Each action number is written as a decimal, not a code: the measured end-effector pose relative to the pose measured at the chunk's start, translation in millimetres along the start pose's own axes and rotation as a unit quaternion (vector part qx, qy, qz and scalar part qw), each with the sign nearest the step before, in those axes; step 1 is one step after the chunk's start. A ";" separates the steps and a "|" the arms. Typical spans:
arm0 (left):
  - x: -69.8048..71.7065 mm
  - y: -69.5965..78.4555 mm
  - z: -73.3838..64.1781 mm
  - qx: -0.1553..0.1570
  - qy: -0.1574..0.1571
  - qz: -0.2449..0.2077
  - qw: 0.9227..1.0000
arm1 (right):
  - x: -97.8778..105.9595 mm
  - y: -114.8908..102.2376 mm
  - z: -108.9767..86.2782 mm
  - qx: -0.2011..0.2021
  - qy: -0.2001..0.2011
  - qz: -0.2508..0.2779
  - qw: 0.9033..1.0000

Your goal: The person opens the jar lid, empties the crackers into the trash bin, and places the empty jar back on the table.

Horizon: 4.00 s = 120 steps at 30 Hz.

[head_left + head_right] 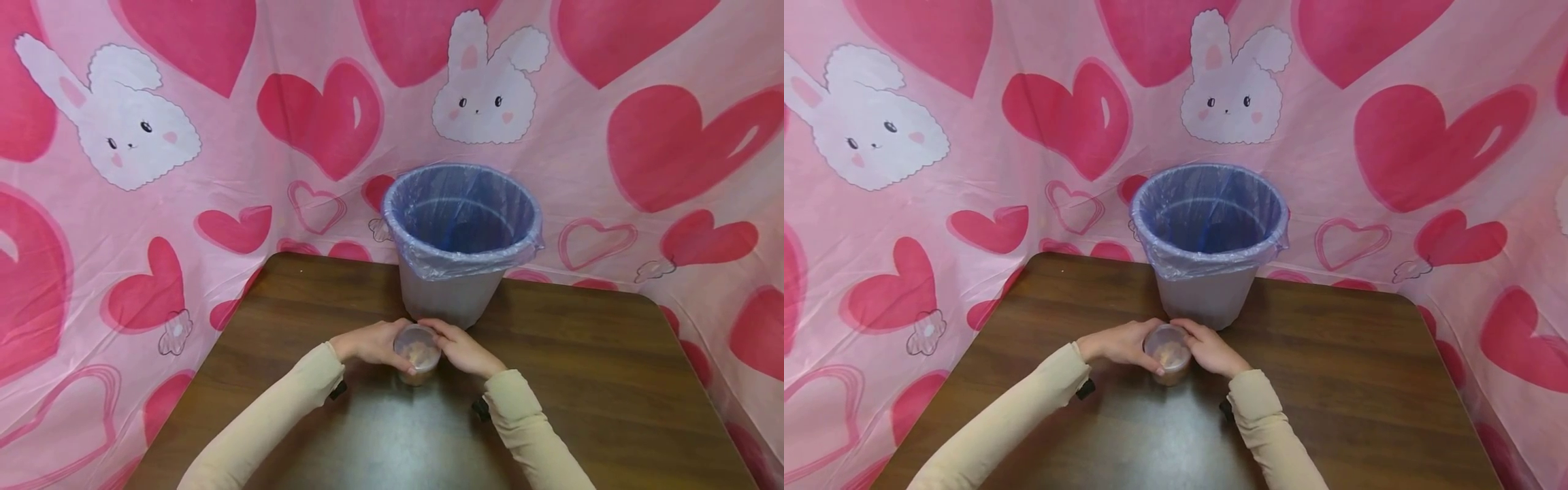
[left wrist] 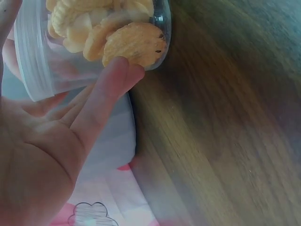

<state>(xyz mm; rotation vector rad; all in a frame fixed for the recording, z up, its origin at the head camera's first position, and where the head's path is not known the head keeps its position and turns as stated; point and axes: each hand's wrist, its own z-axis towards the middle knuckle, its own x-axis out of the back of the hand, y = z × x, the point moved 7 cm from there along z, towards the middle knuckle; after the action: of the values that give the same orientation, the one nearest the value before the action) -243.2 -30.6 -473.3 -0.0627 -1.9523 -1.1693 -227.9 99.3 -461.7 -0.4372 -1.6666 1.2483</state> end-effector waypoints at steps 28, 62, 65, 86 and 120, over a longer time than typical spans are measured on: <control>-12.4 10.1 11.8 0.032 0.017 0.029 0.999 | 7.5 14.7 -13.8 -0.036 -0.028 0.132 0.990; -19.5 20.9 9.4 0.081 0.043 0.087 0.992 | 10.8 24.3 -18.6 -0.054 -0.048 0.167 0.983; -19.9 21.7 9.5 0.081 0.047 0.088 0.992 | 11.5 24.4 -18.8 -0.052 -0.047 0.172 0.983; -24.4 28.1 6.4 0.105 0.060 0.110 0.987 | 15.3 27.6 -20.0 -0.068 -0.044 0.170 0.982; -31.0 29.3 4.9 0.111 0.061 0.095 0.987 | 19.0 19.6 -23.2 -0.006 0.006 0.055 0.998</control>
<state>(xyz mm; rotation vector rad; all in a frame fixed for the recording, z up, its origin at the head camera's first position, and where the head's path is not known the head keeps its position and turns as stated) -213.6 0.5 -474.6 -0.0578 -1.9098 -0.8085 -222.0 133.7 -469.7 -0.5491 -1.6588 1.3144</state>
